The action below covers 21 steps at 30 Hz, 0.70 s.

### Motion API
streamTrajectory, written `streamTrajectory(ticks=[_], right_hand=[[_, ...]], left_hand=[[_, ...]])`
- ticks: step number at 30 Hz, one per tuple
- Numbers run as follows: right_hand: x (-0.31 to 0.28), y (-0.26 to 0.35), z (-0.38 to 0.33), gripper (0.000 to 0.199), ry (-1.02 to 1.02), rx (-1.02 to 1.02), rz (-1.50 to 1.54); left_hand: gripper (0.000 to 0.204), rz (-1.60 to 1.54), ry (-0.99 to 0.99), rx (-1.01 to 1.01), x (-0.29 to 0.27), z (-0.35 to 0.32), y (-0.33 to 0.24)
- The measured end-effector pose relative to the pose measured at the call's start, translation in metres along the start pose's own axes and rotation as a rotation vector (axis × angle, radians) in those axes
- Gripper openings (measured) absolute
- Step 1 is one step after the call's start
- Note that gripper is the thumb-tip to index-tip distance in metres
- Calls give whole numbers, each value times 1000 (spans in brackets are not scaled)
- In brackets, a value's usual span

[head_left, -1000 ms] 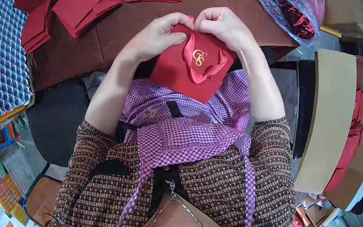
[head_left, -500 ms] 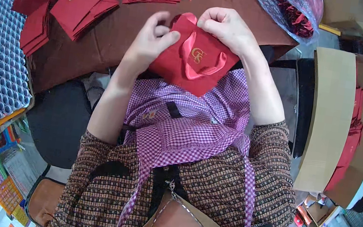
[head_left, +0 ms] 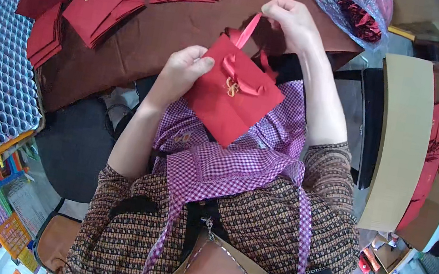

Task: Tying ribbons onto small red gift bags and organizing them on a table.

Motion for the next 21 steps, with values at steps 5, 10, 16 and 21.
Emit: streamTrajectory(ticks=[5,10,16,21], right_hand=[[5,3,17,15,23,-56,-10],[-27,13,25,21,-247,-64,-33],[-38,-3,15,21,-177,-115,67],[37,10,-31,31,493,-208,-51]], left_hand=[[16,-199,56,4,2,3,7],[17,-172,62,-15,-2,-3,5],[17,-357,-109,32,-21,-6,14],[18,-415,-157,106,-29,-3,2]])
Point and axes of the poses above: each hand's wrist, its own z-axis towards the middle knuckle, its own x-axis out of the palm, y = z × x, the point moved 10 cm from there along z, towards the middle knuckle, and after that the axes turned 12 degrees about z, right-handed, at the moved point
